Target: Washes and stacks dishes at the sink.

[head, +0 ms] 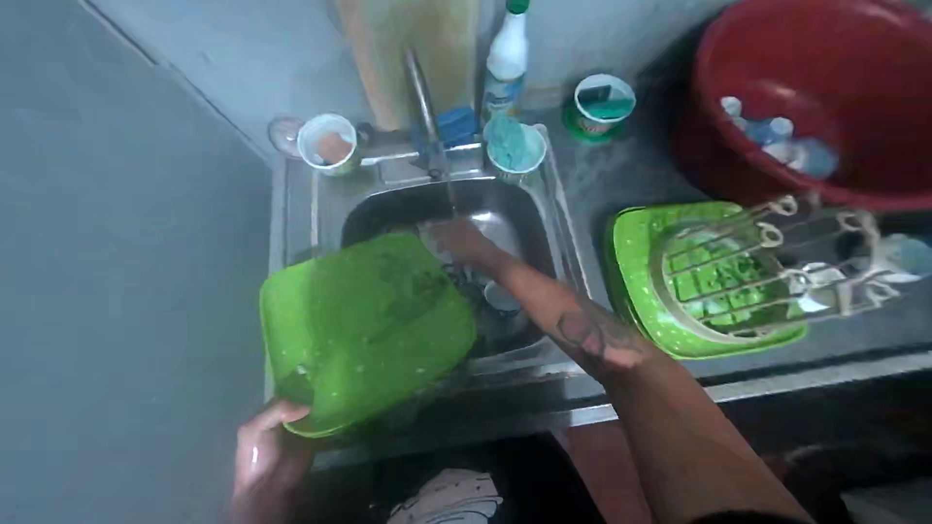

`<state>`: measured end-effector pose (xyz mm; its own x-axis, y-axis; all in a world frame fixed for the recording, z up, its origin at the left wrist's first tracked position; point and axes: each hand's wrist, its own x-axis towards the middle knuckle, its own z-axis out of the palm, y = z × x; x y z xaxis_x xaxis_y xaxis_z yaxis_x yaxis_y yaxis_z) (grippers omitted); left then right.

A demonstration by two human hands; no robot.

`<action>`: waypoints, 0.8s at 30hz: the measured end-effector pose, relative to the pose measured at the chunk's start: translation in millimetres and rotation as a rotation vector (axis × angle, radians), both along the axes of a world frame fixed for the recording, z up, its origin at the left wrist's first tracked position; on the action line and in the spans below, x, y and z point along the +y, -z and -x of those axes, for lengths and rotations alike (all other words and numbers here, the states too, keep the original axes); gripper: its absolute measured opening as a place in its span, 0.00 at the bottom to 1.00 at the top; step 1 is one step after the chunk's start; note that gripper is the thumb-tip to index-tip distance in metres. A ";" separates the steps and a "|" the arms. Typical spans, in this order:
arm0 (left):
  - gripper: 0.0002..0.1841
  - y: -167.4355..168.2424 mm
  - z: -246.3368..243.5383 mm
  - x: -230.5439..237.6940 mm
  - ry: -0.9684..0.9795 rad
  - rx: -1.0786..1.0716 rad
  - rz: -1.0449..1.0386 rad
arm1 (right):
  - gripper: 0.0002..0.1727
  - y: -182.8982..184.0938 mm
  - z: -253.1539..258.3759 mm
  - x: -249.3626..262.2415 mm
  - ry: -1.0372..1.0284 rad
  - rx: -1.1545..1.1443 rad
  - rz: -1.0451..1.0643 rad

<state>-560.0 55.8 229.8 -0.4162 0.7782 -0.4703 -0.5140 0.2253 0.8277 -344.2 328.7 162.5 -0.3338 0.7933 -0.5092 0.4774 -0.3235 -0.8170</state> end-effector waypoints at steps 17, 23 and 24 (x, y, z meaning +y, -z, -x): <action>0.15 51.3 -70.3 220.3 0.725 -0.049 0.237 | 0.15 -117.4 -156.6 -62.1 0.679 0.127 -0.020; 0.17 48.7 -123.3 312.6 0.703 -0.015 0.073 | 0.21 -149.8 -208.5 -39.1 0.631 -0.177 -0.226; 0.17 47.1 -126.9 321.8 0.689 -0.024 0.037 | 0.21 -151.0 -214.8 -35.3 0.613 -0.225 -0.241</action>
